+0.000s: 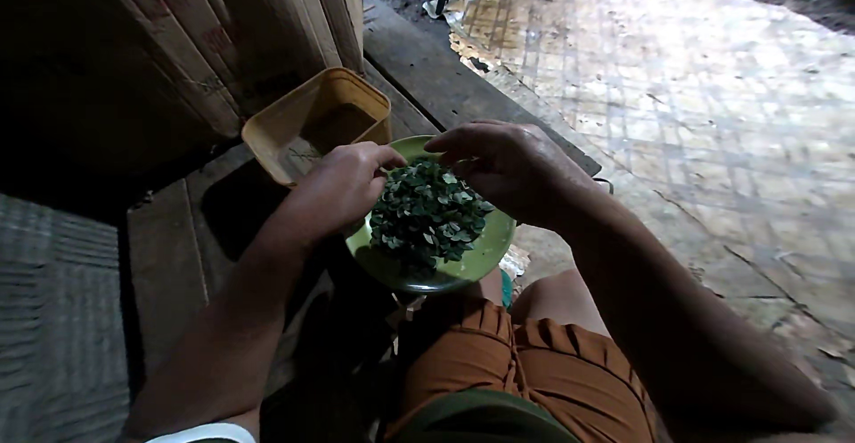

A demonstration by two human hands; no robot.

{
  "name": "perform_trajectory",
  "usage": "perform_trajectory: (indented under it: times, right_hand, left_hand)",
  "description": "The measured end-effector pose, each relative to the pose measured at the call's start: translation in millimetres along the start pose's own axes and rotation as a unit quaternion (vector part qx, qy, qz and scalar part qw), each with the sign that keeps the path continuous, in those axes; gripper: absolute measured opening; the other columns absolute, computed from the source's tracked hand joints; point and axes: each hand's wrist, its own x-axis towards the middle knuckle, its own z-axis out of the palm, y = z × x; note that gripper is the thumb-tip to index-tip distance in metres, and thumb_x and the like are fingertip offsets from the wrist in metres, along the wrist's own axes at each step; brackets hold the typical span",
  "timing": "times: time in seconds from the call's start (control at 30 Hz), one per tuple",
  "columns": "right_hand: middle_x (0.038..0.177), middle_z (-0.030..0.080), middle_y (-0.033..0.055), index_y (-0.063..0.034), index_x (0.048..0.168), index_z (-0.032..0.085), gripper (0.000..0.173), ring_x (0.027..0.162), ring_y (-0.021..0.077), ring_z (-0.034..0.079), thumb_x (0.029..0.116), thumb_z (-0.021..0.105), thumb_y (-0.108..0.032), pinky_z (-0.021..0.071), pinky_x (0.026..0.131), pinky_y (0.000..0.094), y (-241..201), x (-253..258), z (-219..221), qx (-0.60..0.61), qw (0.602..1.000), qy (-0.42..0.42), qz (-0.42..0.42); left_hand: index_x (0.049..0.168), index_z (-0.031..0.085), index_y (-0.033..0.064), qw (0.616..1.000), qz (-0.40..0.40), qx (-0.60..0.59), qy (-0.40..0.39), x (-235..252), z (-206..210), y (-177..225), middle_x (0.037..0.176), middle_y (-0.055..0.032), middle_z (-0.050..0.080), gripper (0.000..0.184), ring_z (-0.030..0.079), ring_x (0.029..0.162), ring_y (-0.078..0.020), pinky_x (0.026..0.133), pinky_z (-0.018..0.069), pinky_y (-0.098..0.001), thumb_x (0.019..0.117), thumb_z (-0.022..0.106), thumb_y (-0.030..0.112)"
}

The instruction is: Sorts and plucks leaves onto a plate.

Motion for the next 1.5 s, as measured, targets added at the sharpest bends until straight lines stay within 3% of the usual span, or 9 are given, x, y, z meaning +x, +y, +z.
perform_trajectory:
  times: [0.23,0.37,0.47,0.53,0.8,1.13,1.37,1.43,1.5]
  right_hand:
    - [0.115,0.073,-0.0052,-0.0172,0.118,0.073,0.025,0.105,0.0035,0.069,0.0972,0.063,-0.008,0.0591,0.094,0.0278,29.5,-26.2,8.1,-0.008,0.999,0.035,-0.009]
    - [0.113,0.071,-0.0001,-0.0157,0.119,0.073,0.026,0.095,0.0108,0.07,0.0968,0.065,-0.005,0.0612,0.082,0.0348,14.6,-31.5,10.8,0.021,0.996,0.043,0.079]
    - [0.115,0.07,0.0029,-0.014,0.12,0.073,0.026,0.101,0.0133,0.07,0.0969,0.065,-0.006,0.0599,0.088,0.0365,16.2,-35.9,15.0,0.03,0.993,0.072,0.086]
    - [0.117,0.069,0.005,-0.0108,0.119,0.073,0.024,0.103,0.0107,0.069,0.0964,0.065,-0.005,0.0593,0.09,0.0301,19.2,-39.1,18.6,0.06,0.99,0.1,0.083]
    - [0.108,0.072,0.0036,-0.0067,0.114,0.073,0.018,0.097,0.0073,0.069,0.0986,0.065,-0.013,0.0583,0.088,0.0277,21.7,-44.2,31.1,0.101,0.972,0.185,0.102]
    - [0.099,0.07,0.0013,-0.0063,0.106,0.074,0.016,0.093,0.0041,0.065,0.0994,0.066,-0.019,0.0544,0.084,0.0228,2.9,-28.6,49.8,0.116,0.97,0.204,0.061]
    - [0.095,0.071,0.0015,-0.0051,0.103,0.072,0.014,0.087,0.0031,0.067,0.0999,0.065,-0.016,0.0556,0.081,0.0234,8.5,-29.0,49.5,0.095,0.97,0.209,0.075]
    - [0.094,0.071,0.001,-0.0057,0.102,0.072,0.013,0.087,0.0026,0.067,0.0994,0.066,-0.017,0.0552,0.08,0.0222,8.8,-29.2,50.6,0.092,0.971,0.208,0.075]
    - [0.093,0.071,0.0017,-0.0048,0.102,0.073,0.013,0.086,0.0034,0.066,0.0983,0.067,-0.016,0.0547,0.079,0.0226,7.8,-28.8,51.6,0.089,0.972,0.206,0.073]
  left_hand:
    - [0.122,0.071,0.0062,1.0,0.015,-0.019,-0.001,3.7,19.5,-2.9,0.126,-0.0145,0.065,0.025,0.066,0.11,-0.0275,0.095,0.0538,-0.049,0.105,0.055,0.018]
    - [0.11,0.075,0.0087,1.0,0.012,-0.028,0.007,4.7,27.1,-2.0,0.123,-0.011,0.066,0.025,0.064,0.113,-0.0258,0.095,0.0533,-0.0499,0.1021,0.063,0.029]
    - [0.102,0.075,0.0073,0.999,0.029,-0.028,0.028,7.1,36.4,-0.2,0.119,-0.0112,0.067,0.019,0.064,0.111,-0.0265,0.094,0.0538,-0.0488,0.0986,0.068,0.025]
    - [0.099,0.074,0.0054,0.998,0.039,-0.039,0.041,8.7,38.7,0.4,0.117,-0.012,0.067,0.014,0.065,0.109,-0.0262,0.093,0.0542,-0.0473,0.0983,0.068,0.018]
    - [0.1,0.073,0.0093,0.983,0.036,-0.102,0.152,-1.1,7.6,7.6,0.118,-0.0053,0.066,0.015,0.064,0.105,-0.0095,0.089,0.0545,-0.0265,0.0982,0.067,0.023]
    - [0.096,0.073,0.0136,0.966,0.02,-0.216,0.14,-0.6,18.5,19.4,0.114,0.0014,0.068,0.01,0.065,0.101,-0.0039,0.082,0.0554,-0.0218,0.0964,0.069,0.023]
    - [0.127,0.068,0.0092,0.944,-0.014,-0.311,0.107,-0.9,11.7,27.9,0.113,0.0007,0.072,0.028,0.069,0.098,-0.0026,0.088,0.0572,-0.0216,0.1012,0.064,0.02]
    - [0.124,0.068,0.0073,0.939,0.008,-0.327,0.108,-0.4,18.3,28.9,0.104,0.0017,0.074,0.028,0.069,0.091,-0.0012,0.083,0.0575,-0.0193,0.0978,0.068,0.016]
    - [0.111,0.071,0.0081,0.942,0.02,-0.314,0.116,-0.1,25.6,30.0,0.094,0.004,0.072,0.016,0.067,0.082,0.0008,0.076,0.0568,-0.0167,0.096,0.071,0.014]
